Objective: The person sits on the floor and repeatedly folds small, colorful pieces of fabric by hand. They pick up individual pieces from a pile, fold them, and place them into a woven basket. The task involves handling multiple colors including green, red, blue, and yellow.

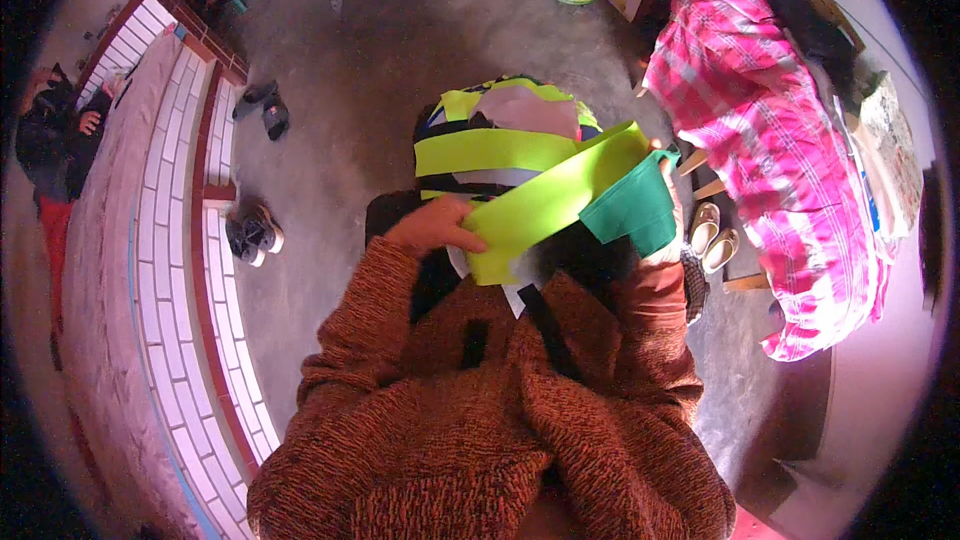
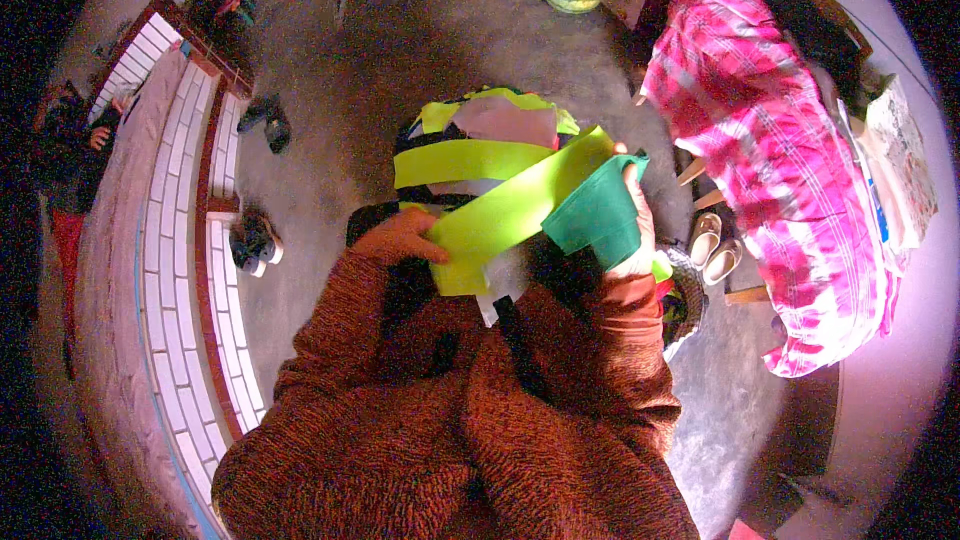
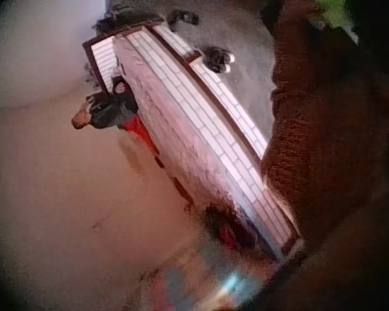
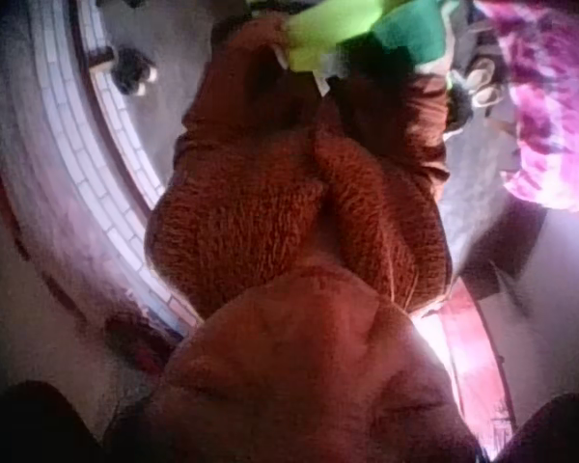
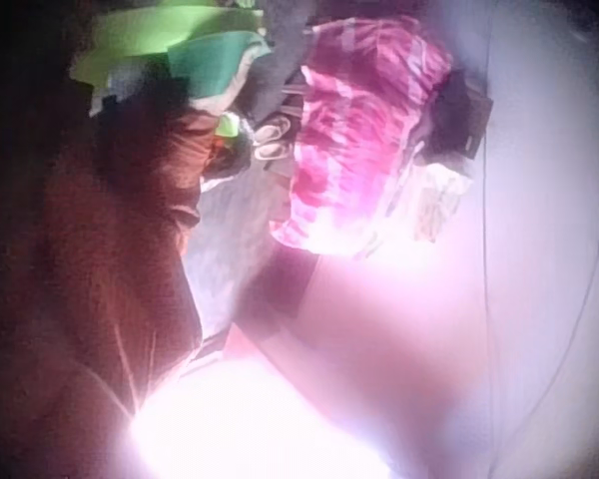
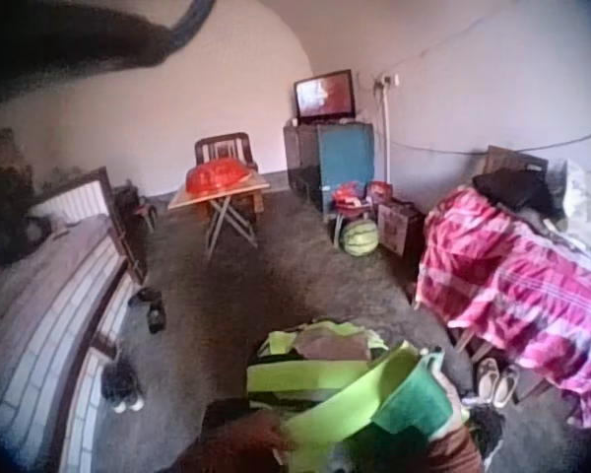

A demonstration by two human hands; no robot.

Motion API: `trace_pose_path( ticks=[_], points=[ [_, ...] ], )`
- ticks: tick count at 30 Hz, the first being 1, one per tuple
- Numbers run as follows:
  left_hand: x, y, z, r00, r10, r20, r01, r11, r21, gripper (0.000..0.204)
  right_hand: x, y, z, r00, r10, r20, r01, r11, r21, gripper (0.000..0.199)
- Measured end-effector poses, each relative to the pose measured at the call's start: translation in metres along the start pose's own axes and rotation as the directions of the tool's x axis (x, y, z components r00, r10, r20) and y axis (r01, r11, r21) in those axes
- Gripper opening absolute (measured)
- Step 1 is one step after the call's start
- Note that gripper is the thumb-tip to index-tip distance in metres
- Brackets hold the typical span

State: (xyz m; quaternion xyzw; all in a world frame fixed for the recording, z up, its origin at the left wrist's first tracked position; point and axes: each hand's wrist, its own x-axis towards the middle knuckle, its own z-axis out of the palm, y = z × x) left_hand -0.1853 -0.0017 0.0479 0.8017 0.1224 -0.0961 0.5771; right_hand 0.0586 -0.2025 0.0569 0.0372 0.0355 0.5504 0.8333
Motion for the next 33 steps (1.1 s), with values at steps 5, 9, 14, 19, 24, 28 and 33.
trace_pose_path(
  ticks=[5,9,14,19,24,28,33],
  points=[
    [-0.036,-0.011,-0.044,0.985,-0.132,-0.114,0.093,0.950,-0.297,0.035,0.008,-0.018,-0.029,0.988,0.046,0.150,-0.022,0.987,-0.162,0.035],
    [-0.047,-0.004,-0.075,0.952,-0.174,-0.253,0.127,0.973,-0.195,0.030,0.003,-0.026,-0.032,0.994,-0.001,0.112,0.047,0.911,-0.409,0.035],
    [-0.032,-0.024,-0.101,0.925,-0.148,-0.349,0.083,0.977,-0.196,0.032,0.008,-0.050,-0.054,0.999,-0.008,-0.040,-0.001,0.970,-0.243,0.033],
    [-0.007,-0.043,-0.107,0.896,-0.167,-0.412,0.138,0.985,-0.099,0.035,0.003,-0.065,-0.081,0.995,-0.062,-0.076,0.032,0.935,-0.352,0.034],
    [0.006,-0.068,-0.102,0.883,-0.264,-0.388,0.130,0.932,-0.338,0.026,0.001,-0.063,-0.098,0.972,-0.198,-0.128,0.132,0.907,-0.399,0.036],
    [0.016,-0.079,-0.102,0.835,-0.272,-0.479,0.139,0.946,-0.294,0.025,0.001,-0.067,-0.117,0.918,-0.374,-0.134,0.226,0.769,-0.598,0.040],
    [0.027,-0.108,-0.107,0.790,-0.100,-0.604,0.166,0.985,0.055,0.033,-0.003,-0.070,-0.109,0.912,-0.392,-0.122,0.230,0.733,-0.640,0.041]
  ],
)
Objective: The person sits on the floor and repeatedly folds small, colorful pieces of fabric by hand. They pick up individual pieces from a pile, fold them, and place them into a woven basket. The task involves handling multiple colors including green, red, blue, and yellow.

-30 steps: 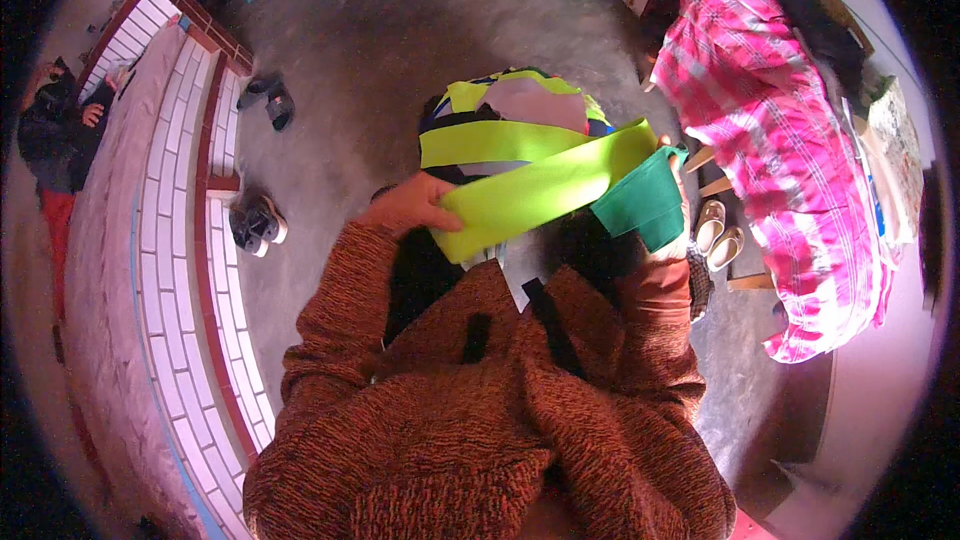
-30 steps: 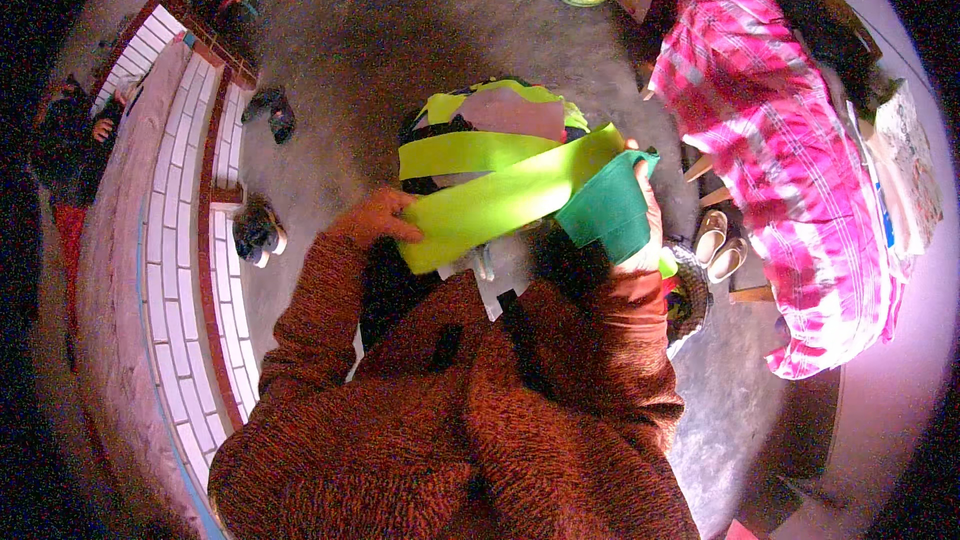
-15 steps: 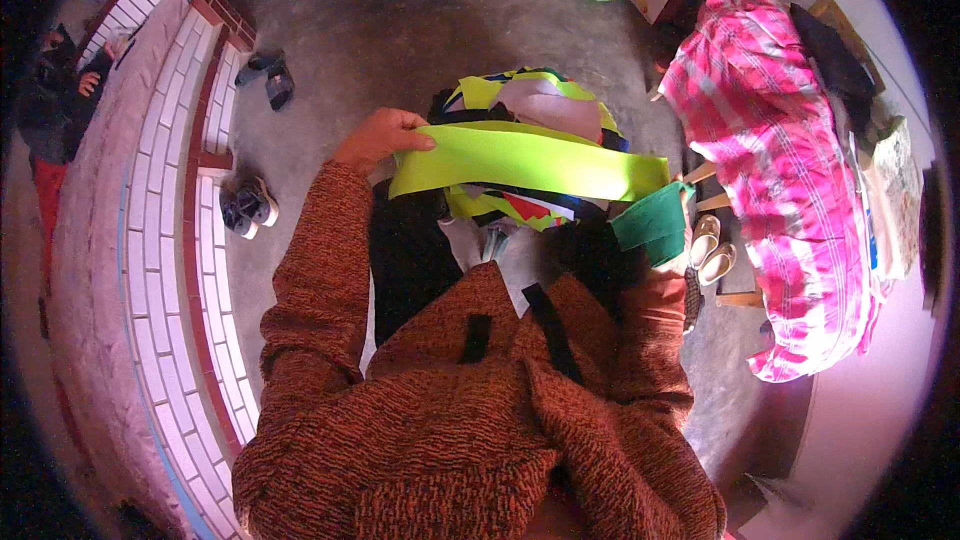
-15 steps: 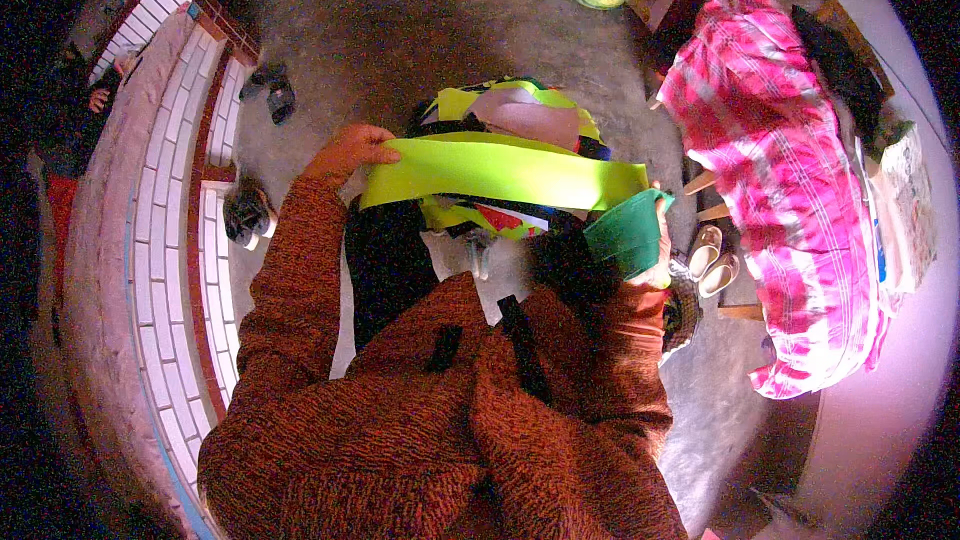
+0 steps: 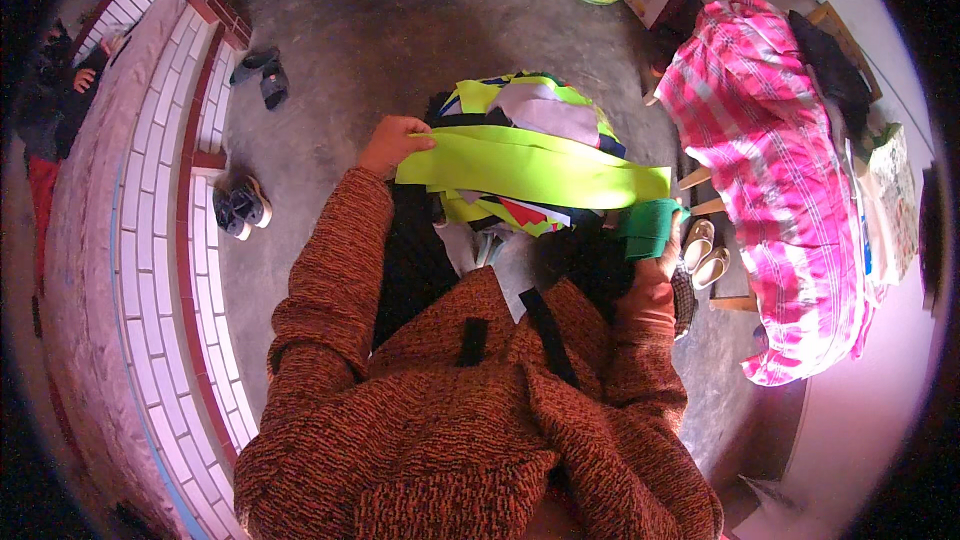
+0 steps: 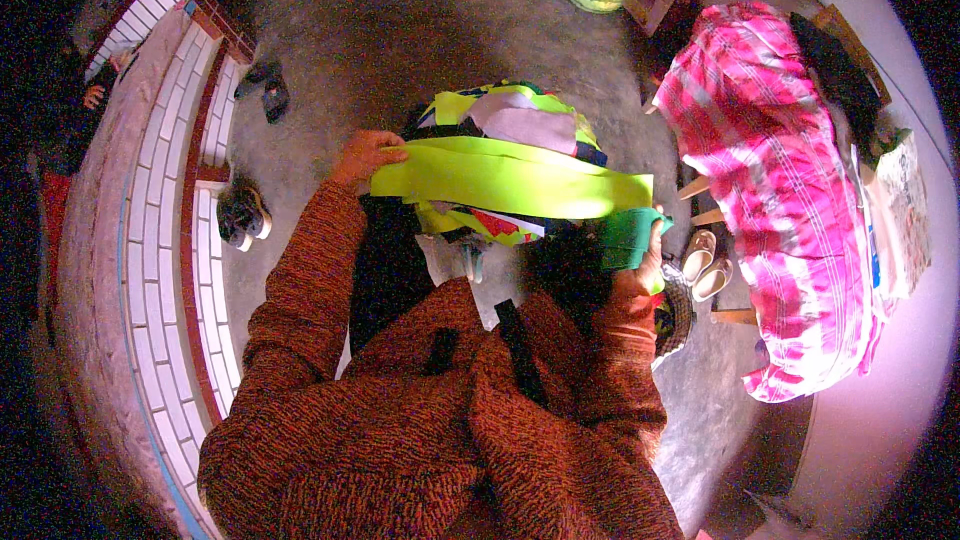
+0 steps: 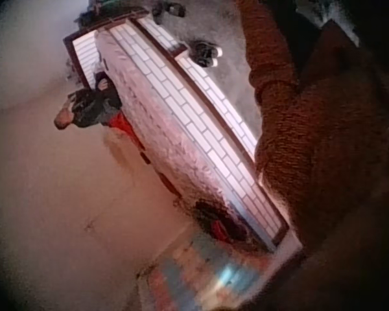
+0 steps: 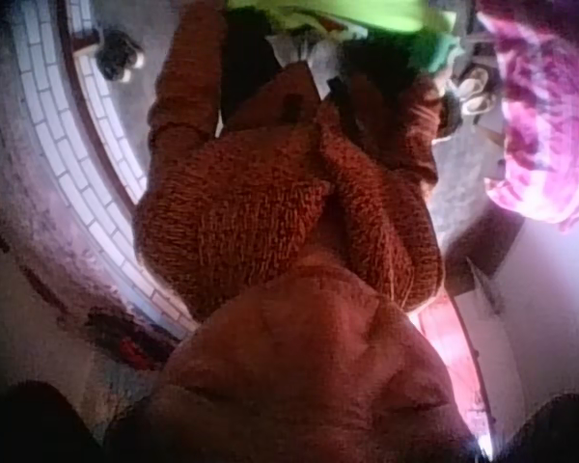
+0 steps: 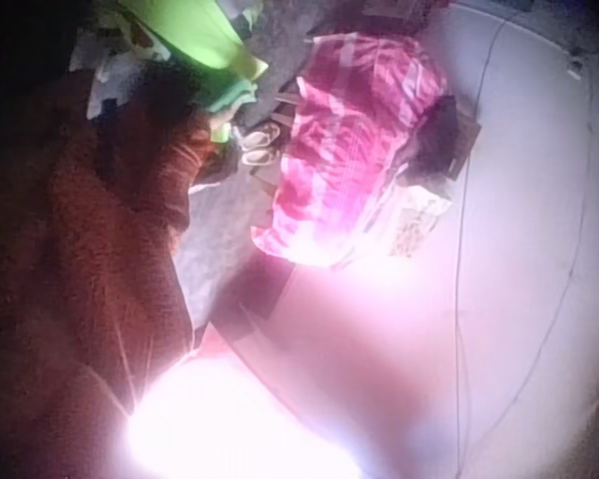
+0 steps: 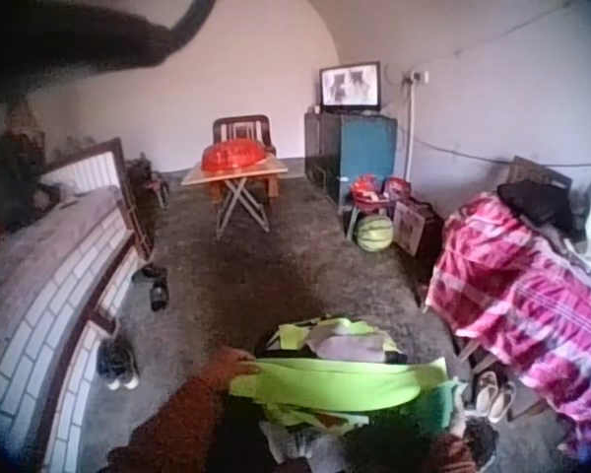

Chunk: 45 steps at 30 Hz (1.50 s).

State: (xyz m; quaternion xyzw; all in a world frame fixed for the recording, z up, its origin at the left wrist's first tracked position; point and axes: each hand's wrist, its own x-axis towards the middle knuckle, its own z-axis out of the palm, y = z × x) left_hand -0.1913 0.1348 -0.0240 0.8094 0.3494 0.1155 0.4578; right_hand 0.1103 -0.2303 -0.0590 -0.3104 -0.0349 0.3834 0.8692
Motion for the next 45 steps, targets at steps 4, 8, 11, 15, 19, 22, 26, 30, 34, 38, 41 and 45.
trace_pose_path(
  ticks=[4,8,11,15,19,22,26,30,34,38,41,45],
  points=[
    [0.004,-0.017,0.024,0.978,0.113,-0.178,-0.121,0.992,-0.037,0.038,-0.001,0.001,0.003,0.995,0.031,-0.091,-0.032,0.999,-0.010,0.037],
    [0.011,-0.044,0.036,0.976,0.078,-0.202,-0.091,0.994,-0.059,0.037,0.006,-0.003,0.016,0.979,0.095,-0.181,-0.112,0.990,-0.088,0.032],
    [0.010,-0.034,0.041,0.984,0.027,-0.174,-0.046,0.993,-0.105,0.034,0.012,-0.010,-0.003,0.948,0.107,-0.301,-0.132,0.989,-0.064,0.026],
    [0.011,-0.055,0.054,0.917,0.114,-0.382,-0.148,0.987,-0.061,0.029,0.016,-0.022,-0.035,0.945,0.045,-0.323,-0.091,0.987,-0.130,0.025],
    [0.013,-0.074,0.063,0.824,0.147,-0.548,-0.205,0.978,-0.047,0.032,-0.003,-0.023,-0.027,0.969,-0.047,-0.242,0.026,0.996,-0.089,0.023],
    [0.004,-0.057,0.060,0.724,0.098,-0.682,-0.178,0.983,-0.049,0.035,-0.004,-0.022,0.009,0.989,0.010,-0.148,-0.023,0.995,-0.092,0.029],
    [-0.015,-0.004,0.054,0.548,0.365,-0.752,-0.200,0.931,0.305,0.039,-0.001,-0.006,0.061,0.999,0.035,0.001,-0.035,0.988,-0.149,0.031],
    [-0.019,0.016,0.063,0.721,0.589,-0.365,-0.356,0.767,0.534,0.042,0.016,0.035,0.053,0.994,0.064,-0.093,-0.089,0.953,-0.289,0.031],
    [-0.007,0.001,0.079,0.817,0.521,-0.248,-0.338,0.780,0.527,0.044,0.022,0.051,0.055,0.976,0.083,-0.201,-0.154,0.916,-0.371,0.030],
    [-0.002,-0.006,0.079,0.788,0.556,-0.264,-0.363,0.766,0.531,0.045,0.022,0.046,0.045,0.992,0.091,-0.092,-0.115,0.945,-0.305,0.031],
    [-0.009,-0.002,0.074,0.725,0.597,-0.344,-0.358,0.753,0.551,0.044,0.016,0.040,0.045,0.998,0.058,-0.010,-0.059,0.989,-0.133,0.035],
    [-0.036,0.016,0.077,0.671,0.490,-0.557,-0.290,0.864,0.411,0.043,-0.003,0.026,0.047,0.982,0.156,0.108,-0.167,0.981,0.103,0.043]
  ],
)
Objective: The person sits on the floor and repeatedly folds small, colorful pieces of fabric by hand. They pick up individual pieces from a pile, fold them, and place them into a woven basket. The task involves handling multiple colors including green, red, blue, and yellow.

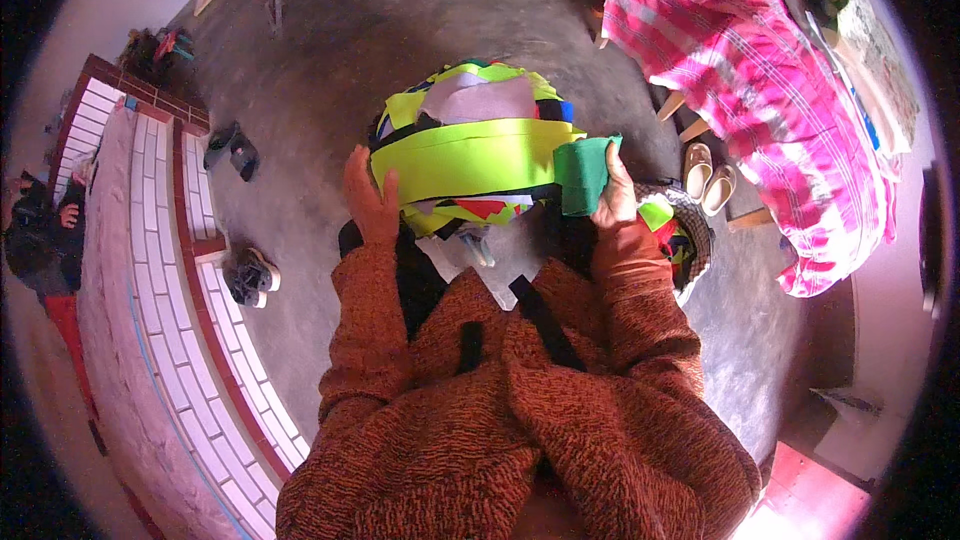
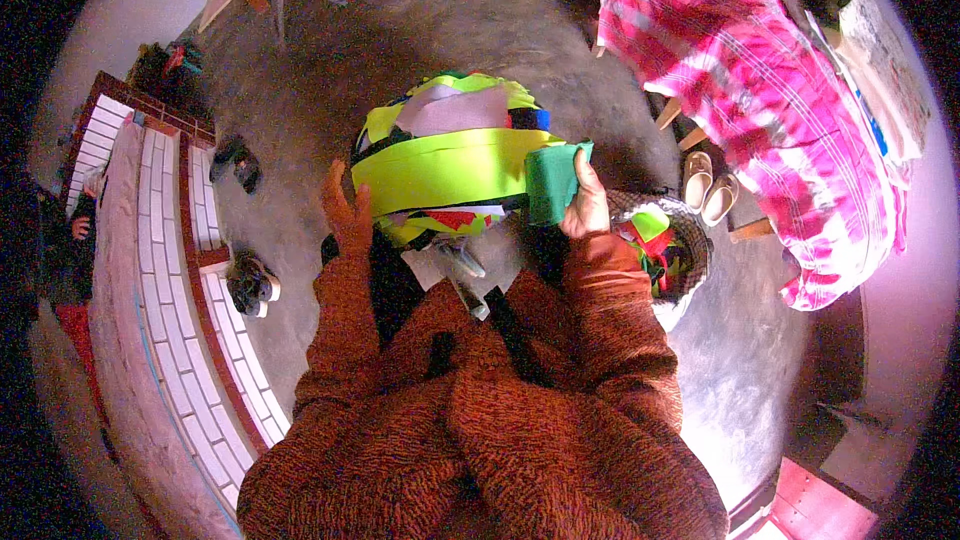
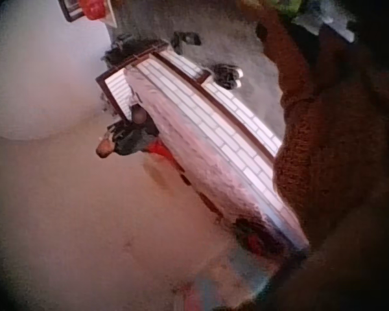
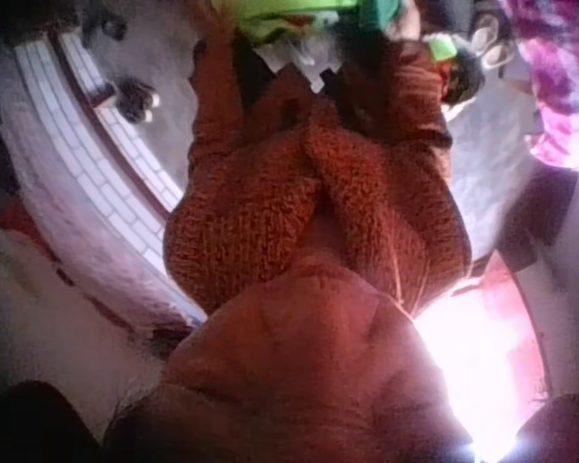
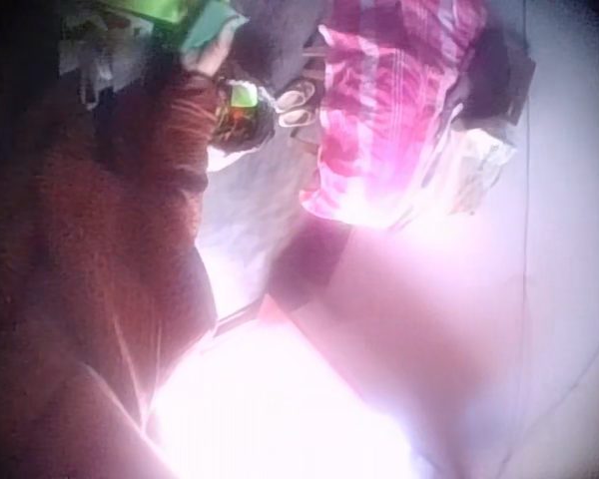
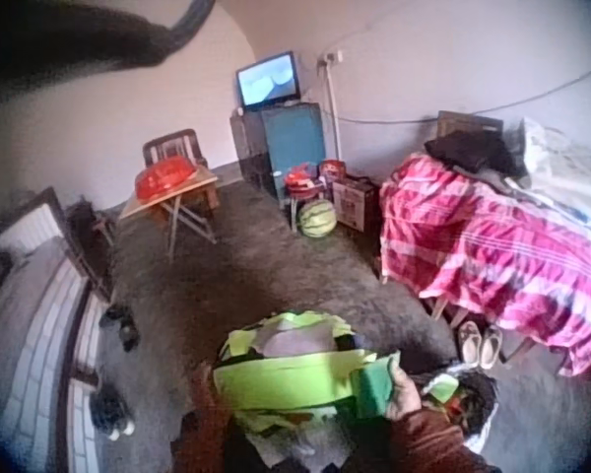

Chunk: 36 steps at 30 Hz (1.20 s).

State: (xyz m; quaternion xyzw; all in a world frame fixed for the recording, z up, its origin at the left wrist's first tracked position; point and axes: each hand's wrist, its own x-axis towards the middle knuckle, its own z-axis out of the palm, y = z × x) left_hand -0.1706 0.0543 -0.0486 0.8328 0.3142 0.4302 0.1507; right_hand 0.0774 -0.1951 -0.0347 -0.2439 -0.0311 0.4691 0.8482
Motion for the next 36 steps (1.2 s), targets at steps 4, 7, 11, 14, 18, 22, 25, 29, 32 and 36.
trace_pose_path(
  ticks=[4,7,11,14,18,22,25,29,32,36],
  points=[
    [-0.008,0.078,-0.015,0.965,-0.195,0.176,0.251,0.887,-0.388,0.040,-0.024,0.001,0.021,0.988,0.107,0.109,-0.115,0.991,0.072,0.044],
    [-0.008,0.117,-0.005,0.869,0.233,0.437,0.062,0.824,-0.563,0.047,-0.036,0.012,0.055,0.968,0.087,0.235,-0.113,0.988,0.101,0.041],
    [-0.036,0.160,0.010,0.546,0.116,0.829,0.835,-0.154,-0.528,0.064,-0.043,0.022,0.073,0.973,0.040,0.228,-0.043,0.999,0.006,0.036],
    [-0.029,0.182,-0.001,0.588,0.059,0.807,0.802,-0.171,-0.572,0.053,-0.049,0.015,0.082,0.977,0.026,0.213,0.010,0.986,-0.166,0.033],
    [-0.026,0.169,-0.003,0.595,-0.122,0.795,0.791,-0.089,-0.606,0.041,-0.042,0.016,0.077,0.979,-0.059,0.195,0.112,0.955,-0.275,0.036],
    [-0.012,0.173,-0.021,0.678,-0.211,0.704,0.714,-0.034,-0.699,0.037,-0.037,0.020,0.070,0.961,-0.234,0.147,0.276,0.846,-0.456,0.054],
    [-0.006,0.174,-0.030,0.729,-0.228,0.645,0.663,0.005,-0.748,0.031,-0.041,0.019,0.072,0.935,-0.290,0.202,0.352,0.707,-0.614,0.080],
    [-0.009,0.174,-0.029,0.760,-0.210,0.615,0.648,0.182,-0.739,0.033,-0.052,0.026,0.082,0.898,-0.201,0.390,0.433,0.553,-0.712,0.102],
    [-0.013,0.176,-0.027,0.796,-0.178,0.579,0.602,0.334,-0.725,0.037,-0.062,0.039,0.102,0.826,0.006,0.564,0.519,0.382,-0.765,0.105],
    [-0.015,0.176,-0.031,0.747,-0.124,0.653,0.659,0.263,-0.704,0.045,-0.066,0.049,0.114,0.845,0.016,0.535,0.461,0.486,-0.742,0.101]
  ],
)
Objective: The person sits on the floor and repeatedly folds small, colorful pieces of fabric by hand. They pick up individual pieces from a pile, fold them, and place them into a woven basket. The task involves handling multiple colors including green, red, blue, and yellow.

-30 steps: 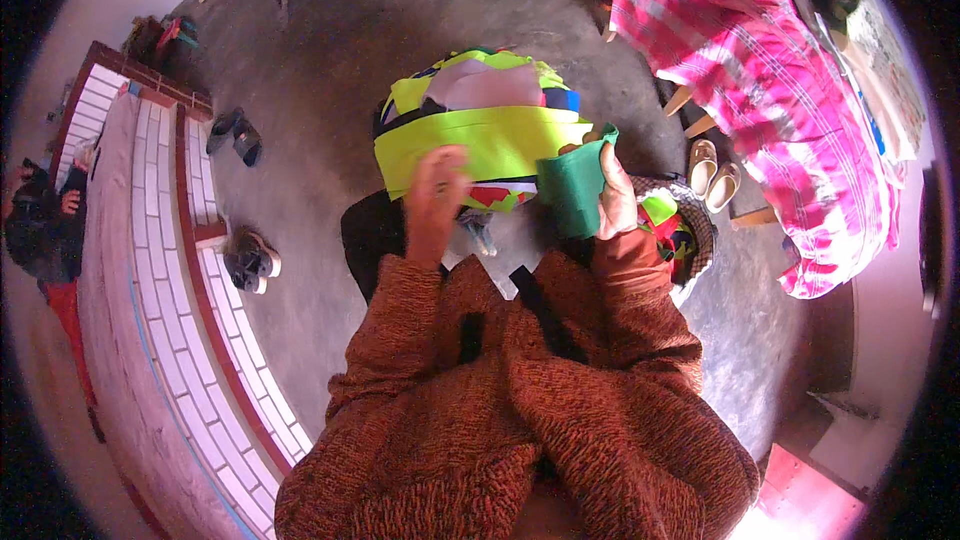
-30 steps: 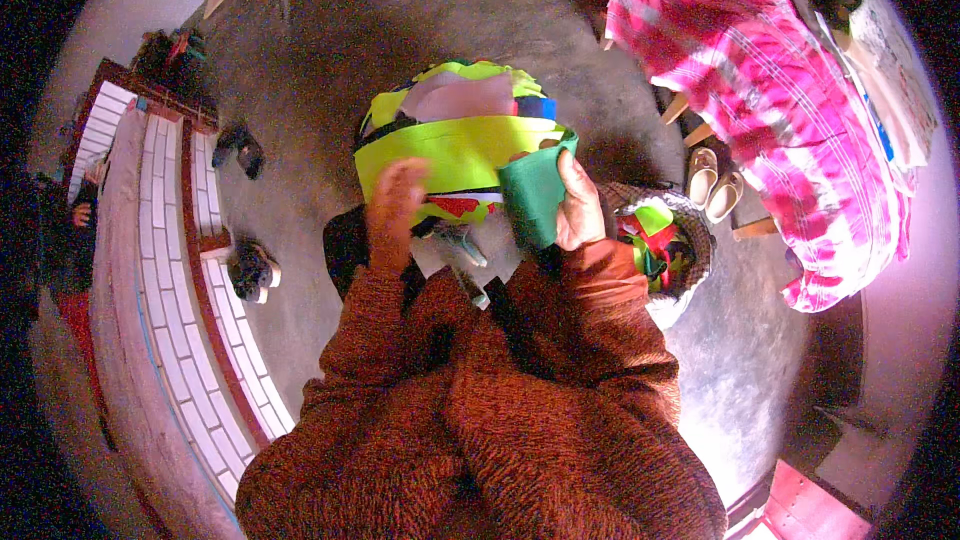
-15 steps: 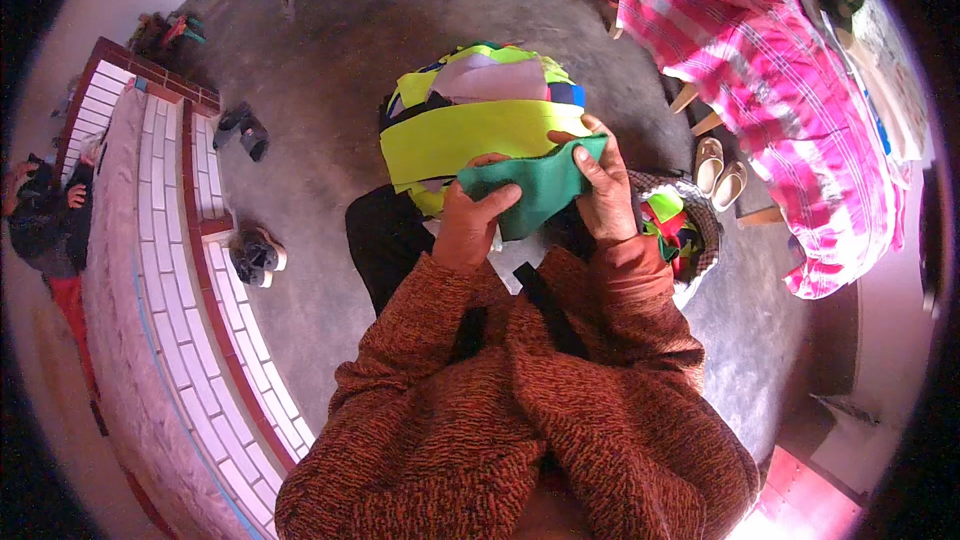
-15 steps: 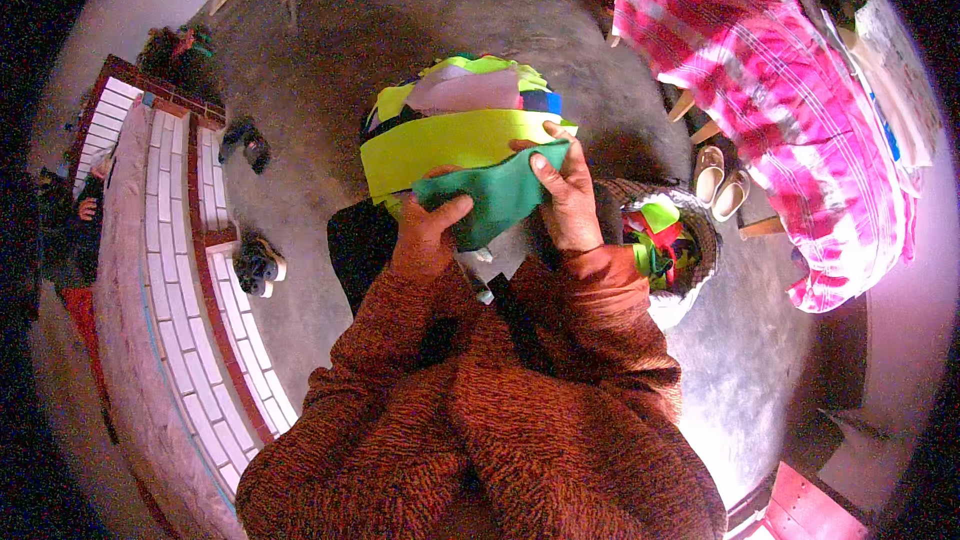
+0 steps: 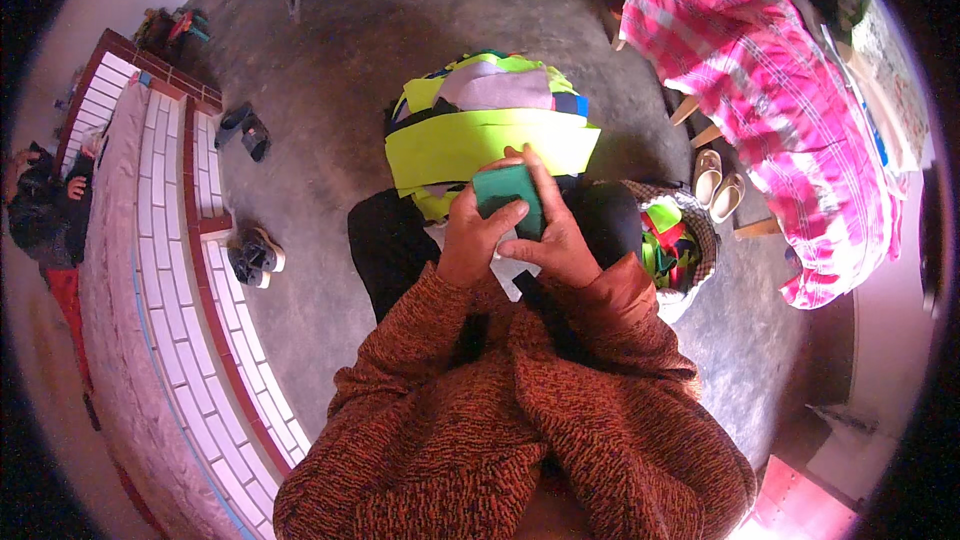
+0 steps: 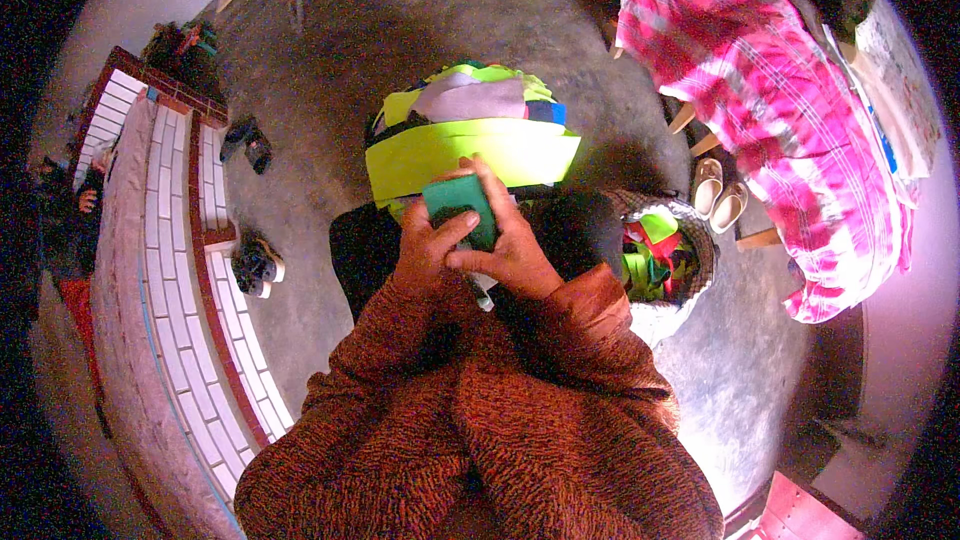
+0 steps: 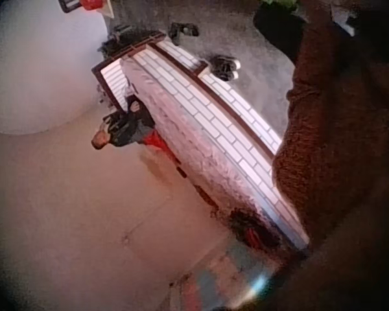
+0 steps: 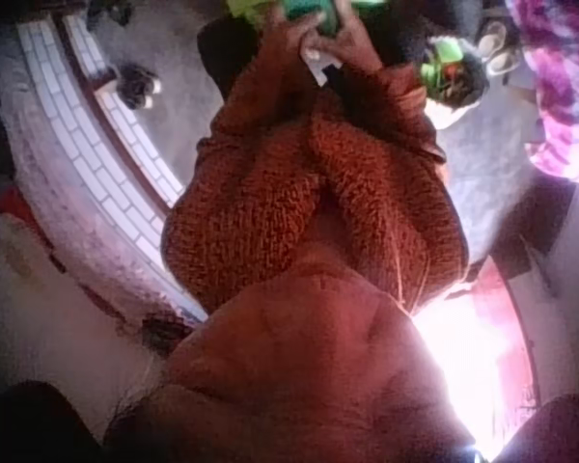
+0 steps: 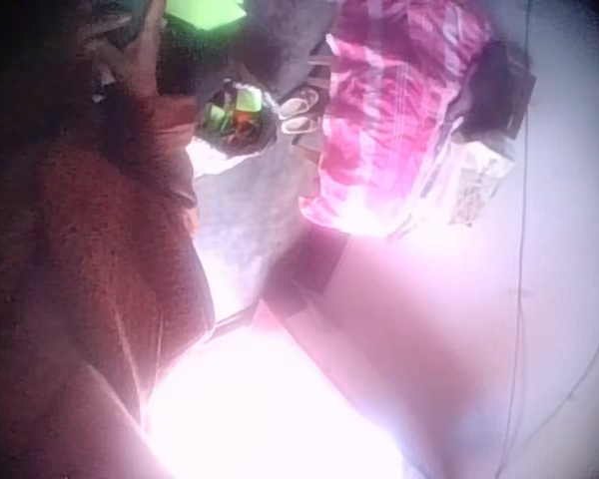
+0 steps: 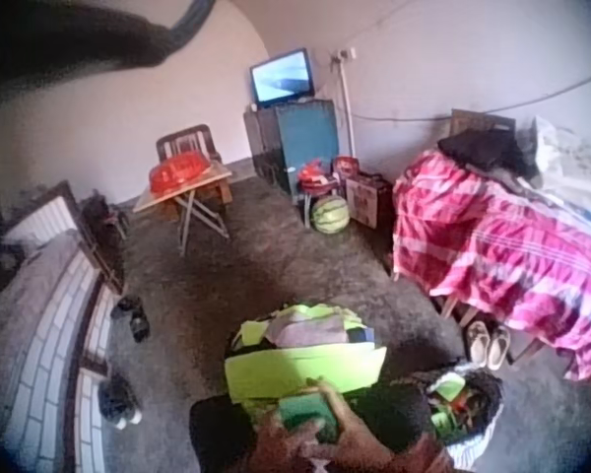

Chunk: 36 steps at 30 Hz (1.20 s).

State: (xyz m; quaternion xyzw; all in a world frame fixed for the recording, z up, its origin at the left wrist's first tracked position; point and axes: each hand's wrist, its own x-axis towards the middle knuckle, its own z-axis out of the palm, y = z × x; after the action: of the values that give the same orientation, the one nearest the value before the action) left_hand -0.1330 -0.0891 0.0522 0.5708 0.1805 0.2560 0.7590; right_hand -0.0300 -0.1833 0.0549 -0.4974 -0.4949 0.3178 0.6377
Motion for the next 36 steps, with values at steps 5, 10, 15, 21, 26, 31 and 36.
trace_pose_path(
  ticks=[5,10,15,21,26,31,36],
  points=[
    [0.000,0.003,0.006,0.995,-0.002,0.102,0.026,0.972,-0.235,0.052,-0.002,0.002,0.008,0.976,0.104,-0.192,-0.026,0.928,0.373,0.098],
    [-0.004,0.007,0.012,0.990,0.054,0.127,-0.054,0.999,-0.003,0.059,-0.007,0.023,0.002,0.971,0.168,-0.169,-0.064,0.867,0.495,0.075],
    [-0.001,-0.004,0.013,0.966,0.206,0.156,-0.238,0.946,0.222,0.060,-0.009,0.025,0.007,0.939,0.273,-0.208,-0.072,0.750,0.658,0.053],
    [0.002,-0.014,0.016,0.983,0.168,0.068,-0.178,0.962,0.208,0.060,-0.006,0.022,0.007,0.887,0.406,-0.220,-0.098,0.631,0.769,0.043],
    [0.004,-0.007,0.002,0.993,0.121,-0.009,-0.120,0.989,0.089,0.055,-0.005,0.033,-0.005,0.857,0.401,-0.324,-0.018,0.651,0.759,0.039],
    [0.006,0.014,-0.026,0.982,0.137,-0.127,-0.127,0.989,0.082,0.055,-0.001,0.035,-0.037,0.847,0.304,-0.436,0.134,0.671,0.729,0.039],
    [0.011,0.018,-0.050,0.930,0.254,-0.265,-0.239,0.967,0.087,0.055,-0.011,0.043,-0.076,0.750,0.317,-0.581,0.206,0.722,0.661,0.036]
  ],
)
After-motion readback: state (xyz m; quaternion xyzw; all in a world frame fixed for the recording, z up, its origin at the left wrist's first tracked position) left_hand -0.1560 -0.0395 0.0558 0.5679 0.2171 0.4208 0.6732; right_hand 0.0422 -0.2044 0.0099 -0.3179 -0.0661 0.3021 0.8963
